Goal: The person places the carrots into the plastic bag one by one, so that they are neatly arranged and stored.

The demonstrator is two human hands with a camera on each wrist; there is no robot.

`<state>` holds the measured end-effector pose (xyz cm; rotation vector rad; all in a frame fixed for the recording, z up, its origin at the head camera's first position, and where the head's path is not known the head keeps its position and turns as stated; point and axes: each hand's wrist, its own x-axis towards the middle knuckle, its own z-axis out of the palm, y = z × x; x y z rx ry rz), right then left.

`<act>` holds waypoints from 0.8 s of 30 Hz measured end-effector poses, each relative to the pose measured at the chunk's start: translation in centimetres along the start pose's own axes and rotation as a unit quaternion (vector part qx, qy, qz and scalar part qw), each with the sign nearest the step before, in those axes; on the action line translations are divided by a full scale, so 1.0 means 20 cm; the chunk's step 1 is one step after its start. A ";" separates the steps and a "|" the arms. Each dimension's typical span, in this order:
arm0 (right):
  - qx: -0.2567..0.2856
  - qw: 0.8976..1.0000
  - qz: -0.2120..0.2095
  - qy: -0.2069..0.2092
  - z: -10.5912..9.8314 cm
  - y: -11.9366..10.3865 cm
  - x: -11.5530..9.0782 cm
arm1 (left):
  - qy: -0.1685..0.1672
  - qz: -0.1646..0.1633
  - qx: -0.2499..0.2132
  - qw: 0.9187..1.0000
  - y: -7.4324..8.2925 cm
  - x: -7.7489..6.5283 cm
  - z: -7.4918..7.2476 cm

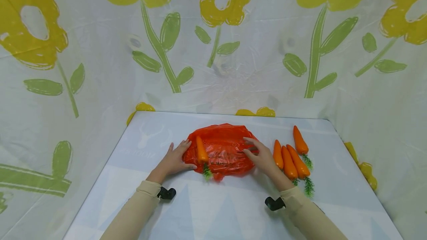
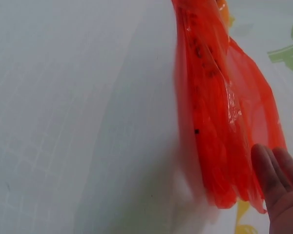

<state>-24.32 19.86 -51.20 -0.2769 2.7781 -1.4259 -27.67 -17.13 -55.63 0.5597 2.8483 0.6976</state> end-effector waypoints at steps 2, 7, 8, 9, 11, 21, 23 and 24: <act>0.001 1.000 -0.003 0.003 -0.01 0.01 0.00 | -0.001 -0.002 0.000 1.000 0.00 0.00 0.00; 0.009 1.000 -0.024 0.014 -0.04 0.03 -0.02 | 0.001 0.004 0.003 1.000 0.01 0.00 0.00; 0.010 0.999 -0.030 0.017 -0.05 0.03 -0.02 | 0.002 0.007 0.004 1.000 0.01 0.00 0.00; 0.007 0.999 -0.033 0.019 -0.05 0.03 -0.02 | 0.004 0.010 0.005 1.000 0.01 0.00 0.00; 0.008 0.999 -0.037 0.023 -0.06 0.04 -0.03 | 0.006 0.016 0.007 1.000 0.01 0.00 -0.01; 0.007 0.999 -0.002 0.031 -0.12 0.06 -0.02 | 0.008 0.016 0.010 1.000 0.02 0.00 -0.01; 0.002 0.999 -0.001 0.033 -0.13 0.06 -0.03 | 0.009 0.016 0.011 1.000 0.02 0.00 -0.01; 0.001 0.999 -0.003 0.035 -0.13 0.06 -0.03 | 0.009 0.016 0.012 1.000 0.02 0.00 -0.01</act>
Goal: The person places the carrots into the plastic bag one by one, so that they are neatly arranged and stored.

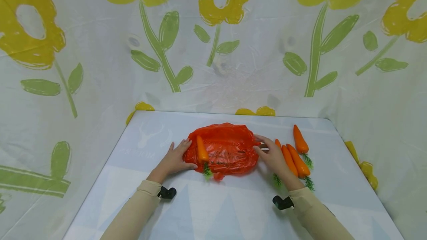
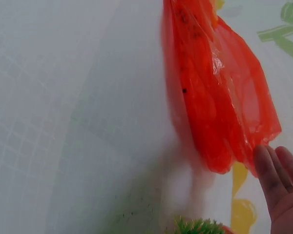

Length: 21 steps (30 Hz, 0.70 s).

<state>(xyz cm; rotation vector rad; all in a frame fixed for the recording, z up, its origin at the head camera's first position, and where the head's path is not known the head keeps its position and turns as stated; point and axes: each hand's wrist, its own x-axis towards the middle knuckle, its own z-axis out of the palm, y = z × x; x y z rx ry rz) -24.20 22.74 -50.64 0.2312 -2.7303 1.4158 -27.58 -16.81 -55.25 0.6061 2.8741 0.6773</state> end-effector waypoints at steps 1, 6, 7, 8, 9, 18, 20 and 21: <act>-0.001 1.000 -0.001 0.002 0.00 0.00 0.00 | 0.000 0.001 0.001 1.000 0.00 0.00 0.00; -0.002 1.000 -0.004 0.004 -0.02 0.01 -0.01 | 0.000 0.003 -0.003 1.000 0.01 0.00 -0.01; -0.003 1.000 -0.003 0.003 -0.02 0.01 -0.01 | 0.001 0.003 -0.003 1.000 0.01 0.00 -0.01; -0.002 1.000 -0.002 0.003 -0.02 0.01 -0.01 | 0.000 0.003 -0.005 1.000 0.01 0.00 -0.01; -0.005 1.000 0.000 0.004 -0.02 0.02 -0.01 | 0.000 0.003 -0.005 1.000 0.01 0.00 -0.01; -0.001 1.000 0.012 0.011 -0.07 0.06 -0.04 | -0.005 0.005 -0.005 1.000 0.00 0.01 0.00; -0.003 1.000 0.010 0.010 -0.08 0.07 -0.05 | -0.007 0.004 -0.004 1.000 0.00 0.01 0.01; -0.006 1.000 0.010 0.010 -0.09 0.07 -0.05 | -0.008 0.003 -0.003 1.000 0.00 0.01 0.01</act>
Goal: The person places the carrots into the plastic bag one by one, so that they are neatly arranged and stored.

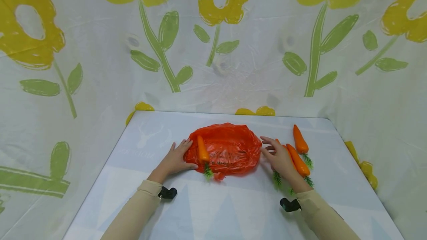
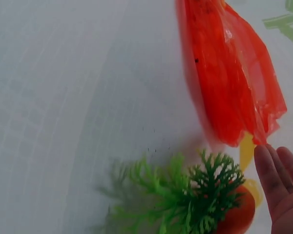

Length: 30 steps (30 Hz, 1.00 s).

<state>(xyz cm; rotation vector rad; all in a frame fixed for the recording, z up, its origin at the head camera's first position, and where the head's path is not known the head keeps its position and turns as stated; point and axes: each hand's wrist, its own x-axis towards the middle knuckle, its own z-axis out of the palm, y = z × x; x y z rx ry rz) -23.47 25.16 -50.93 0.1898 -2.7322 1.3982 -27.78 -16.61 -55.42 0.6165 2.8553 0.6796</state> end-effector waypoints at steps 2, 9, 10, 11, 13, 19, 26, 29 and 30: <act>-0.009 1.000 0.004 0.000 -0.01 0.01 -0.01 | -0.001 0.000 0.000 1.000 0.00 0.00 0.00; -0.026 0.999 0.020 0.005 -0.05 0.04 -0.01 | -0.001 -0.004 0.004 1.000 0.00 0.01 0.00; -0.027 0.999 0.021 0.006 -0.05 0.04 -0.01 | -0.001 -0.004 0.004 1.000 0.00 0.01 0.00; -0.029 0.999 0.021 0.006 -0.06 0.05 -0.01 | -0.001 -0.004 0.006 1.000 0.00 0.01 0.00; -0.033 0.999 0.016 0.008 -0.06 0.06 -0.02 | -0.001 -0.004 0.006 1.000 0.01 0.01 0.00; -0.030 0.999 -0.005 0.023 -0.08 0.10 -0.02 | -0.003 -0.005 0.002 1.000 0.03 0.00 -0.01; -0.032 0.999 0.014 0.036 -0.14 0.11 -0.03 | 0.002 -0.005 0.008 1.000 0.04 0.00 -0.01; -0.036 0.999 0.013 0.038 -0.16 0.13 -0.03 | 0.003 -0.004 0.007 1.000 0.04 0.00 -0.01; -0.036 0.999 0.011 0.039 -0.17 0.13 -0.03 | 0.003 -0.005 0.005 1.000 0.05 0.00 -0.01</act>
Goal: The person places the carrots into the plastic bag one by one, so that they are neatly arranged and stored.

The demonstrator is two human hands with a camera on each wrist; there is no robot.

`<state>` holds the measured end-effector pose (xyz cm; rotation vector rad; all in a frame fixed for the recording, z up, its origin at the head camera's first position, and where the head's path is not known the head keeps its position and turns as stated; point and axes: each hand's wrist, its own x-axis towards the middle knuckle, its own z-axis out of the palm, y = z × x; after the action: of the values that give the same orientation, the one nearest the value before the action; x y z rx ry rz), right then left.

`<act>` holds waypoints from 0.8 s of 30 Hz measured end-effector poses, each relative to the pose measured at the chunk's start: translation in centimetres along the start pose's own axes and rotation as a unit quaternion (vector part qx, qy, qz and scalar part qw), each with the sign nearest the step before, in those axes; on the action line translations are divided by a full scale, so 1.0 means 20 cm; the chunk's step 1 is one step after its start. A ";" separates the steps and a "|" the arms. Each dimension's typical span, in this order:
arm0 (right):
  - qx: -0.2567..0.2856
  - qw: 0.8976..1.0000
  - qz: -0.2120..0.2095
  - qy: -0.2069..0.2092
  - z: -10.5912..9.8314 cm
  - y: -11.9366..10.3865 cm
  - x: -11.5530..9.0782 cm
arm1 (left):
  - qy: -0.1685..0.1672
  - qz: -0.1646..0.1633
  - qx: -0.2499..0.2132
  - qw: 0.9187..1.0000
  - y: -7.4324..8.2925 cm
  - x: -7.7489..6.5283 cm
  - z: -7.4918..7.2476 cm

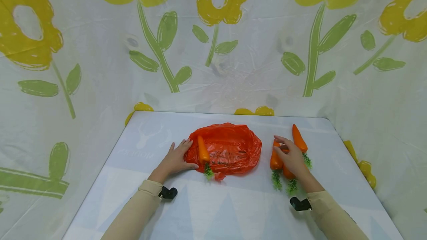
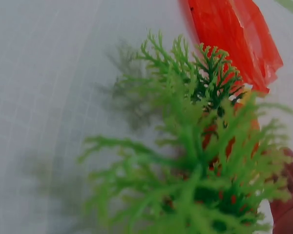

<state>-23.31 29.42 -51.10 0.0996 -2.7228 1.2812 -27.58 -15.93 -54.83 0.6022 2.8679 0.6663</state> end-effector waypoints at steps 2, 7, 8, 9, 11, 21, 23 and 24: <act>0.000 1.000 -0.003 0.002 -0.01 0.01 0.00 | -0.001 -0.001 -0.001 1.000 0.00 0.00 0.00; -0.010 1.000 0.001 0.011 -0.03 0.03 -0.01 | -0.005 -0.005 -0.005 1.000 0.01 0.00 0.00; -0.010 1.000 0.001 0.013 -0.04 0.03 -0.01 | -0.006 -0.006 -0.005 1.000 0.01 0.01 0.00; -0.011 1.000 0.000 0.016 -0.04 0.03 -0.02 | -0.007 -0.007 -0.006 1.000 0.01 0.01 0.00; -0.012 1.000 -0.002 0.022 -0.06 0.03 -0.02 | -0.008 -0.009 -0.005 1.000 0.01 0.01 0.00; -0.041 0.998 -0.018 0.053 -0.12 0.11 -0.02 | -0.005 -0.002 -0.001 1.000 0.00 0.02 0.01; -0.046 0.997 -0.016 0.057 -0.13 0.12 -0.02 | -0.004 0.001 -0.001 1.000 0.00 0.02 0.01; -0.049 0.997 -0.015 0.060 -0.13 0.12 -0.02 | -0.005 0.000 -0.002 1.000 -0.01 0.02 0.01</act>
<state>-22.89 32.97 -51.32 0.0520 -2.6661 1.1072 -27.90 -15.77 -55.10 0.6024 2.8576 0.6672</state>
